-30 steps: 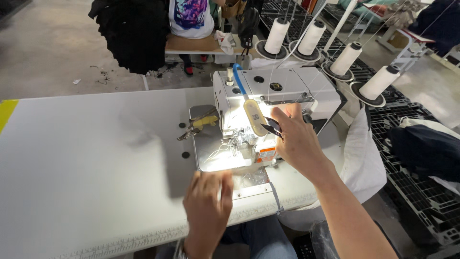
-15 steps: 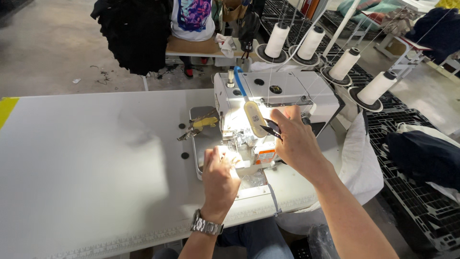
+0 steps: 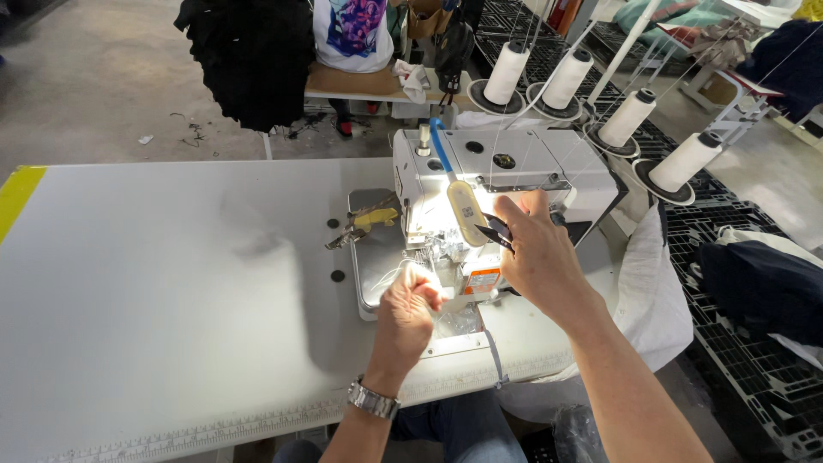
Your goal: The person threads a white industrial sewing machine using a pair of scissors and a small metal tool. They guide the thread through the machine's tension discs and needle area, cutting excess thread and adjusting the path as needed.
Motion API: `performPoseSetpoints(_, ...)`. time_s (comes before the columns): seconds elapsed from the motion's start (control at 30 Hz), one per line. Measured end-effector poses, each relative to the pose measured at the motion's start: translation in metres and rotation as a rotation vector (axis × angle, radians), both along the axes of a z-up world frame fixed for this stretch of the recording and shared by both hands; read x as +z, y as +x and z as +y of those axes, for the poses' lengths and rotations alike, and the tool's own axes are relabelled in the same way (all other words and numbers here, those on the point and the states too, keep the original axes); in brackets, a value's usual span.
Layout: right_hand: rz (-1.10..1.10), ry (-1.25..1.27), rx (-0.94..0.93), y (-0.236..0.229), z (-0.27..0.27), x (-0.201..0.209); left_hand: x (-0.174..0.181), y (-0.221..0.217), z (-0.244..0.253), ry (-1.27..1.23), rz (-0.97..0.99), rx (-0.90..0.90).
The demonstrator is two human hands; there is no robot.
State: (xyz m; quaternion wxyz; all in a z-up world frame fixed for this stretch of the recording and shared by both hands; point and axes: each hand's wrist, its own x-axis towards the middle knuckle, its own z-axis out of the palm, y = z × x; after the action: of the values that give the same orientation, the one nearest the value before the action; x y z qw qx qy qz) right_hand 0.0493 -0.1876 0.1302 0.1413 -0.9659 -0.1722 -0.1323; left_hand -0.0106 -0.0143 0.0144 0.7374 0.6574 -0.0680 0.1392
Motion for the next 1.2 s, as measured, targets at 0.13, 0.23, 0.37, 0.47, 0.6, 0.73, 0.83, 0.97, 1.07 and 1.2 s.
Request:
performPoseSetpoints(0.13,-0.001,-0.001,0.013,0.000,0.001,0.002,-0.005,-0.008,-0.010,-0.078,0.179,0.087)
performPoseSetpoints(0.23,0.005,-0.013,-0.004,-0.001,0.001,0.001,-0.008,-0.010,-0.002,0.251,0.092,0.358)
performPoseSetpoints(0.37,-0.017,-0.009,0.013,-0.001,0.001,0.000,-0.011,-0.009,0.003,0.683,-0.007,0.474)
performPoseSetpoints(0.47,-0.010,-0.018,0.000,-0.002,0.001,0.000,-0.021,-0.004,0.007,0.944,0.051,0.494)
performPoseSetpoints(0.6,-0.025,-0.024,0.005,0.002,-0.001,-0.004,-0.003,-0.003,0.009,0.972,-0.247,0.514)
performPoseSetpoints(0.73,-0.028,0.040,-0.029,-0.001,0.000,-0.003,-0.015,0.023,0.008,0.615,-0.324,0.393)
performPoseSetpoints(0.83,-0.009,0.034,-0.043,-0.001,0.000,-0.003,-0.014,0.025,0.007,0.399,-0.157,0.195)
performPoseSetpoints(0.97,-0.017,0.047,-0.047,0.000,-0.001,-0.005,0.013,0.000,0.007,0.254,0.092,0.199)
performPoseSetpoints(1.07,-0.017,0.022,-0.031,0.002,0.000,-0.005,0.015,-0.020,-0.001,0.055,0.316,0.097)
performPoseSetpoints(1.2,-0.019,-0.025,-0.002,0.000,0.000,-0.002,-0.003,-0.051,0.000,-0.226,0.402,-0.043)
